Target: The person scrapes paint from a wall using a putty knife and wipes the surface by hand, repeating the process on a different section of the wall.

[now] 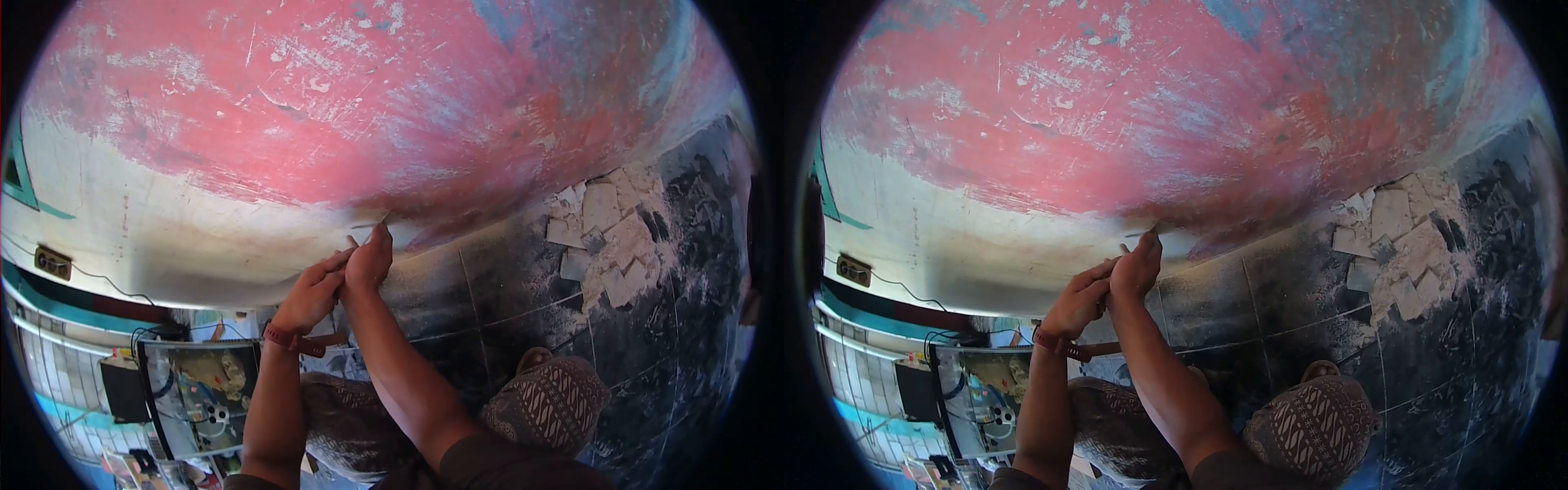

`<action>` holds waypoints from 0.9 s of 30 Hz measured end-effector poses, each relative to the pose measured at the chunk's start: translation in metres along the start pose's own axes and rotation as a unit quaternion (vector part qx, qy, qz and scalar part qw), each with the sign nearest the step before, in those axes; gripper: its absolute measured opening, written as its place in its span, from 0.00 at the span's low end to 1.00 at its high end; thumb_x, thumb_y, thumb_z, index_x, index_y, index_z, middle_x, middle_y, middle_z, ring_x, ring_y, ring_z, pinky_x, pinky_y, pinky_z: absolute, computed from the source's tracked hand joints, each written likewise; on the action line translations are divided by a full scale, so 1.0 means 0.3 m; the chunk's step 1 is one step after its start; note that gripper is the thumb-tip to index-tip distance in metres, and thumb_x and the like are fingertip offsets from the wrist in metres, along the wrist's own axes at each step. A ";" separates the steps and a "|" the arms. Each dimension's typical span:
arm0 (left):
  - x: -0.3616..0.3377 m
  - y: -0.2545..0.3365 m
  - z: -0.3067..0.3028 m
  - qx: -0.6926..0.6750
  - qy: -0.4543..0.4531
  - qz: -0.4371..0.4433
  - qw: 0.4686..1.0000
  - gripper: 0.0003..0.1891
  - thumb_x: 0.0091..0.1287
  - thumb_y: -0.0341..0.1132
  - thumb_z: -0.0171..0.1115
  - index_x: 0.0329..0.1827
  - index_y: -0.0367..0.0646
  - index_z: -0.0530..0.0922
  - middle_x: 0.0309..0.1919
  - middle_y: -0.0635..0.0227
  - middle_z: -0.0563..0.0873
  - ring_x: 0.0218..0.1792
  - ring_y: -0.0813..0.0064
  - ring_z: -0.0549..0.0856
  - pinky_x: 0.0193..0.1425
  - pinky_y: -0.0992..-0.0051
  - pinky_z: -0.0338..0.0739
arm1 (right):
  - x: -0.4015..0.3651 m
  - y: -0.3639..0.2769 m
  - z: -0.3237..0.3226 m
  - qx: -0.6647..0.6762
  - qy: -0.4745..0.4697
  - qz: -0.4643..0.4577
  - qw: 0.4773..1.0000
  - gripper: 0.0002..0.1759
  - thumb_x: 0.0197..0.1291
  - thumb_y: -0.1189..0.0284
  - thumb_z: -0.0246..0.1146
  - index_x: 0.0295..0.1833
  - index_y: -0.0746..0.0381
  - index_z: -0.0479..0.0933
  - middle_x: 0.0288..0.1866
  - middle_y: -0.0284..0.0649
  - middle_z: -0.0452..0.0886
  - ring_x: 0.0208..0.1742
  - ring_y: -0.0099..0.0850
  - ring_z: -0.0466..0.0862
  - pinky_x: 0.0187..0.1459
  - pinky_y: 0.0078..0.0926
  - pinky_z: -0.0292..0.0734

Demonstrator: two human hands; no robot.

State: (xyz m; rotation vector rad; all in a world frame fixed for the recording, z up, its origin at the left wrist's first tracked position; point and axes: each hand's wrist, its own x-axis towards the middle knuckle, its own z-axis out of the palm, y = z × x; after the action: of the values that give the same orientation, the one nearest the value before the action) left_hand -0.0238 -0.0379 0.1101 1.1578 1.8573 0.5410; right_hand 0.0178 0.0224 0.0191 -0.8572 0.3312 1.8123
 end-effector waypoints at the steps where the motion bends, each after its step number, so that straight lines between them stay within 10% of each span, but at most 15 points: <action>1: -0.008 0.007 -0.011 -0.012 -0.002 0.001 1.000 0.22 0.79 0.33 0.54 0.73 0.34 0.79 0.47 0.72 0.88 0.38 0.82 0.81 0.41 0.78 0.77 | 0.009 0.021 0.004 0.001 0.005 -0.026 1.000 0.32 0.83 0.54 0.51 0.78 0.67 0.65 0.78 0.51 0.70 0.67 0.50 0.82 0.53 0.39 0.88; 11: 0.073 -0.089 -0.057 0.102 0.062 0.179 0.977 0.21 0.73 0.30 0.52 0.63 0.30 0.85 0.43 0.64 0.91 0.41 0.80 0.83 0.47 0.77 0.79 | 0.089 0.105 0.057 -0.018 0.074 -0.147 0.986 0.28 0.83 0.56 0.53 0.68 0.71 0.75 0.63 0.53 0.82 0.56 0.43 0.85 0.55 0.36 0.88; 15: 0.103 -0.092 -0.064 0.051 0.063 0.103 0.991 0.22 0.72 0.31 0.53 0.64 0.29 0.84 0.40 0.63 0.91 0.39 0.77 0.84 0.47 0.73 0.81 | 0.085 0.081 0.045 -0.183 0.106 -0.159 0.964 0.28 0.83 0.56 0.53 0.68 0.71 0.75 0.61 0.53 0.82 0.56 0.42 0.85 0.50 0.36 0.88; 25: 0.070 -0.020 -0.014 0.163 0.057 0.192 0.966 0.21 0.71 0.32 0.56 0.60 0.29 0.85 0.38 0.48 0.93 0.40 0.72 0.88 0.49 0.68 0.82 | 0.110 0.029 0.027 -0.023 0.053 -0.098 0.993 0.27 0.83 0.56 0.53 0.62 0.72 0.79 0.58 0.47 0.82 0.49 0.38 0.86 0.51 0.35 0.90; 27: 0.104 -0.040 -0.010 0.119 0.074 0.170 0.975 0.20 0.69 0.35 0.56 0.57 0.32 0.86 0.39 0.41 0.90 0.42 0.51 0.90 0.52 0.61 0.83 | 0.083 0.014 0.042 -0.102 0.105 -0.120 0.982 0.27 0.83 0.56 0.53 0.60 0.72 0.79 0.55 0.46 0.83 0.48 0.37 0.86 0.48 0.34 0.89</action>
State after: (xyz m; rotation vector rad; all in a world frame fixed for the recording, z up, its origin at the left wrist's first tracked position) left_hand -0.0386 -0.0159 0.0894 1.6545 1.8961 0.6191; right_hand 0.0044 0.0456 0.0100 -1.1843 0.1679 1.5520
